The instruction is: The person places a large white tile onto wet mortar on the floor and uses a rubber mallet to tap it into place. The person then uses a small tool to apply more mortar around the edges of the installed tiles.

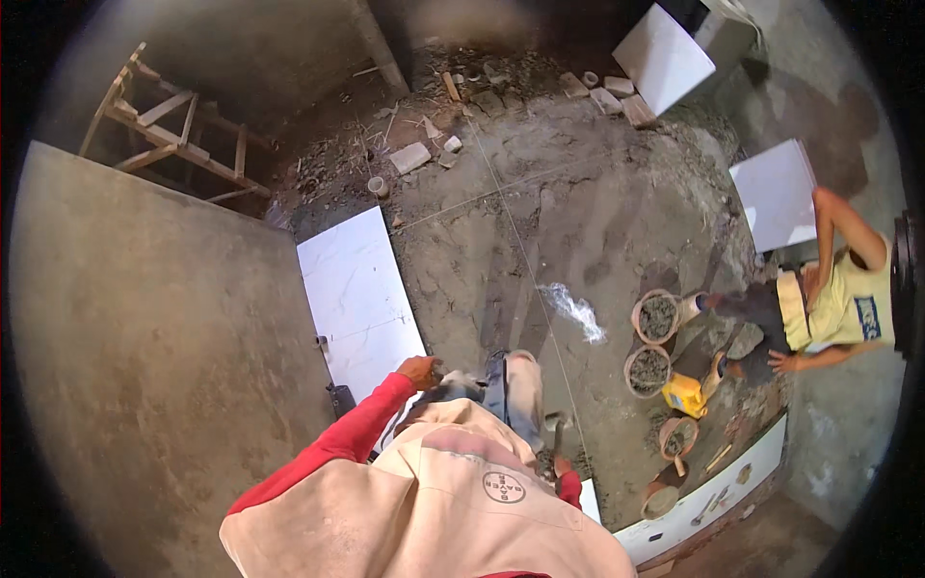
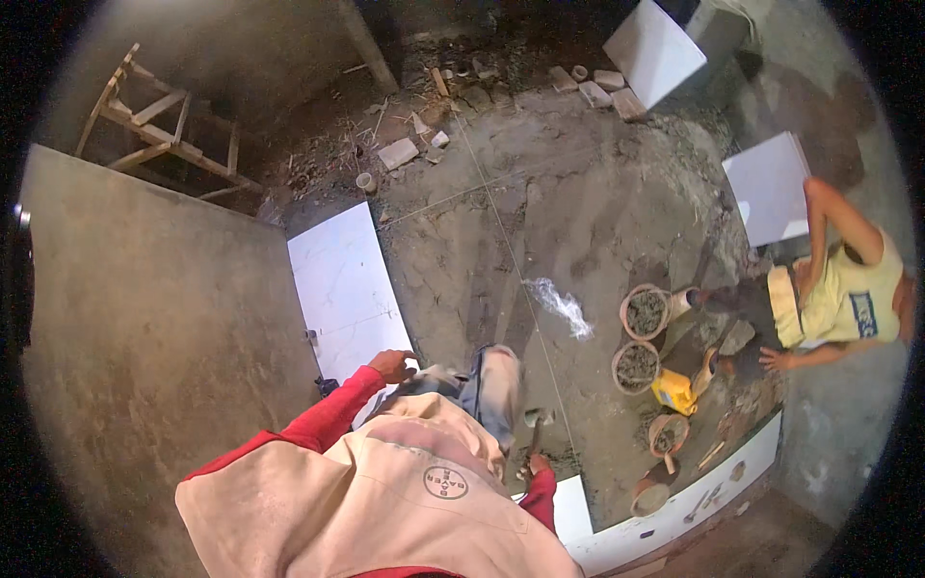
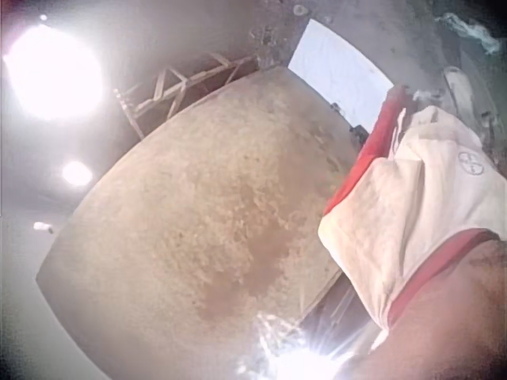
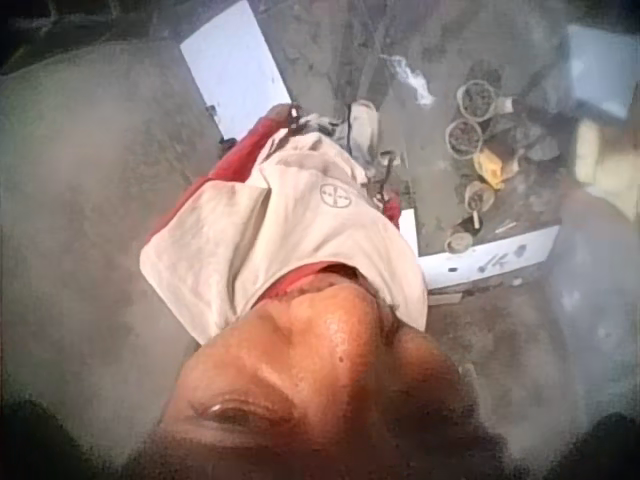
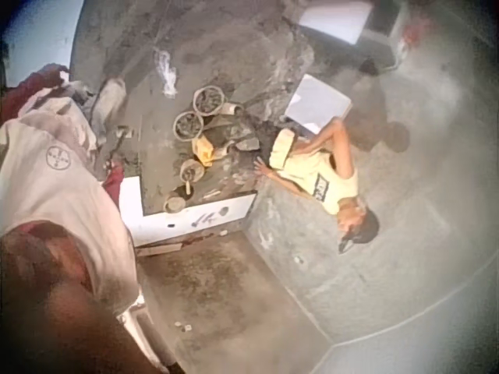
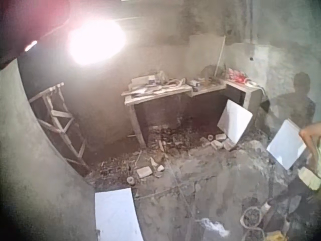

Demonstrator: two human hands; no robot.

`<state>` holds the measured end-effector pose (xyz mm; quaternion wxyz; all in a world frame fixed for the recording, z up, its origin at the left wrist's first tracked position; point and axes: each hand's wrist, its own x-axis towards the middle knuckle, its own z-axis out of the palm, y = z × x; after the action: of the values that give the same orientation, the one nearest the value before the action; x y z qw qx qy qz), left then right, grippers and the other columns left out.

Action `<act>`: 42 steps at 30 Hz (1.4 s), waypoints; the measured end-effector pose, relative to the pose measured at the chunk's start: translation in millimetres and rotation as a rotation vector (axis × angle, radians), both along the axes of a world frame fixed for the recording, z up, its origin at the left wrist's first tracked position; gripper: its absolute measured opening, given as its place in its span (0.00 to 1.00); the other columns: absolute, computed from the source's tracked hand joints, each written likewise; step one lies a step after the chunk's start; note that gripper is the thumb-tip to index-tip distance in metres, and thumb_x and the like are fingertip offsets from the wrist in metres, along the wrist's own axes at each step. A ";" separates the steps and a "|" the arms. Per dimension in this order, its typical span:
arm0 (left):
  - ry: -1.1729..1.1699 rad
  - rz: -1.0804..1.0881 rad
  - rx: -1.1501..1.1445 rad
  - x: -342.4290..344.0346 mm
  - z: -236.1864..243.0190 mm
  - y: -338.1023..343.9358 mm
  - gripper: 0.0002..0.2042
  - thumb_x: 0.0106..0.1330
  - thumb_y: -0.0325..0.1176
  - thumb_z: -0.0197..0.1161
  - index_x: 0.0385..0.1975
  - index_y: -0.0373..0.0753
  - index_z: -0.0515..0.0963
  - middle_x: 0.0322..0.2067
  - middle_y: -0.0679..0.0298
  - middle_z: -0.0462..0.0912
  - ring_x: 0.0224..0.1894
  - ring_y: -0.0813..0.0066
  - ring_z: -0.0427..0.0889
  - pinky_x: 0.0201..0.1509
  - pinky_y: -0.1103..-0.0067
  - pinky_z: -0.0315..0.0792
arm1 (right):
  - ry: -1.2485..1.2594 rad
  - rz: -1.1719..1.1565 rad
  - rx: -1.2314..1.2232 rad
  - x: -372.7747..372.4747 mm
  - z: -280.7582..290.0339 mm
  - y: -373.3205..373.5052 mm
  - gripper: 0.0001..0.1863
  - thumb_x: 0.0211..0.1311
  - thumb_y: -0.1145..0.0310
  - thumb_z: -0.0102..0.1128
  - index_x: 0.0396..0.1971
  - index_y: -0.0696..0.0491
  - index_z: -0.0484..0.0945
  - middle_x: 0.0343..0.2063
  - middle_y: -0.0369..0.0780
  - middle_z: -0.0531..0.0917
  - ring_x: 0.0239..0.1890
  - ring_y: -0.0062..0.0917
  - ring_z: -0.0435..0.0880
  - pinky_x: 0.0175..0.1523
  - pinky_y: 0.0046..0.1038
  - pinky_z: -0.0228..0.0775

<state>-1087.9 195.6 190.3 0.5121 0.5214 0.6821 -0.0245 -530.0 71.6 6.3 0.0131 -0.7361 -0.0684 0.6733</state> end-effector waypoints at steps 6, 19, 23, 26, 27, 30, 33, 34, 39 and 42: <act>-0.320 0.791 -0.291 -72.0 28.1 33.9 0.20 0.68 0.46 0.55 0.49 0.38 0.78 0.27 0.61 0.84 0.33 0.67 0.85 0.38 0.70 0.80 | -0.024 0.419 -0.229 -144.0 37.5 141.5 0.15 0.67 0.53 0.47 0.34 0.50 0.72 0.20 0.39 0.73 0.19 0.34 0.77 0.26 0.45 0.75; -0.171 1.091 -0.483 -318.9 -15.6 84.4 0.31 0.65 0.61 0.52 0.62 0.49 0.68 0.58 0.59 0.73 0.58 0.62 0.73 0.53 0.48 0.66 | -0.020 0.510 -0.036 -410.1 25.4 421.5 0.17 0.63 0.51 0.56 0.36 0.51 0.76 0.20 0.40 0.77 0.18 0.31 0.74 0.27 0.43 0.73; -0.087 1.418 -0.396 -331.7 8.0 141.7 0.38 0.66 0.65 0.46 0.67 0.42 0.60 0.63 0.51 0.68 0.61 0.60 0.71 0.59 0.63 0.67 | 0.049 0.316 -0.027 -488.8 46.0 512.2 0.15 0.63 0.52 0.58 0.31 0.49 0.73 0.16 0.36 0.74 0.12 0.26 0.70 0.21 0.40 0.71; -0.240 1.427 -0.343 -373.7 5.5 173.0 0.38 0.66 0.66 0.45 0.67 0.41 0.62 0.61 0.50 0.70 0.59 0.61 0.72 0.58 0.65 0.68 | 0.049 0.225 0.114 -555.4 70.5 559.9 0.16 0.62 0.51 0.59 0.30 0.48 0.72 0.14 0.34 0.70 0.10 0.23 0.67 0.18 0.37 0.70; -0.325 1.438 -0.318 -389.1 2.0 181.7 0.38 0.66 0.66 0.44 0.66 0.41 0.62 0.60 0.49 0.71 0.58 0.61 0.73 0.57 0.66 0.68 | -0.002 0.197 0.222 -574.3 73.4 567.7 0.18 0.61 0.49 0.61 0.31 0.50 0.72 0.13 0.35 0.70 0.09 0.24 0.66 0.18 0.36 0.71; -0.591 1.457 -0.239 -442.2 -9.3 221.4 0.38 0.67 0.67 0.43 0.65 0.40 0.64 0.58 0.47 0.73 0.56 0.62 0.76 0.55 0.69 0.70 | 0.078 0.087 0.233 -611.3 73.7 577.2 0.15 0.62 0.51 0.59 0.34 0.46 0.70 0.14 0.33 0.69 0.10 0.23 0.66 0.15 0.33 0.66; -0.309 0.920 -0.402 -514.0 3.2 273.6 0.37 0.67 0.66 0.43 0.59 0.37 0.72 0.50 0.47 0.79 0.49 0.61 0.80 0.52 0.68 0.73 | 0.004 0.043 0.179 -639.6 60.7 573.8 0.20 0.62 0.48 0.60 0.32 0.51 0.72 0.11 0.36 0.70 0.08 0.24 0.68 0.13 0.33 0.67; -0.323 0.884 -0.403 -536.9 2.7 302.4 0.37 0.67 0.66 0.43 0.59 0.37 0.72 0.50 0.47 0.79 0.49 0.61 0.80 0.52 0.68 0.73 | -0.031 0.080 0.171 -632.0 44.8 568.0 0.19 0.61 0.49 0.61 0.34 0.51 0.73 0.14 0.38 0.73 0.12 0.25 0.72 0.17 0.35 0.71; 0.068 -0.025 -0.243 -702.3 -31.0 438.7 0.25 0.68 0.51 0.55 0.49 0.32 0.78 0.43 0.52 0.84 0.40 0.66 0.82 0.45 0.72 0.75 | -0.184 0.034 0.094 -683.2 21.2 533.0 0.18 0.57 0.52 0.64 0.37 0.50 0.76 0.25 0.40 0.78 0.25 0.30 0.77 0.30 0.38 0.74; -0.079 0.223 -0.203 -716.8 35.9 538.0 0.18 0.67 0.44 0.58 0.47 0.36 0.79 0.36 0.57 0.85 0.39 0.63 0.85 0.34 0.70 0.79 | -0.321 0.231 0.083 -714.3 45.3 454.9 0.17 0.56 0.54 0.65 0.37 0.50 0.78 0.30 0.41 0.80 0.32 0.33 0.79 0.36 0.38 0.74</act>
<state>-1804.6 733.6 226.2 0.5883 0.3886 0.7090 -0.0160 -1244.3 526.6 51.6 -0.0450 -0.8200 -0.1816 0.5408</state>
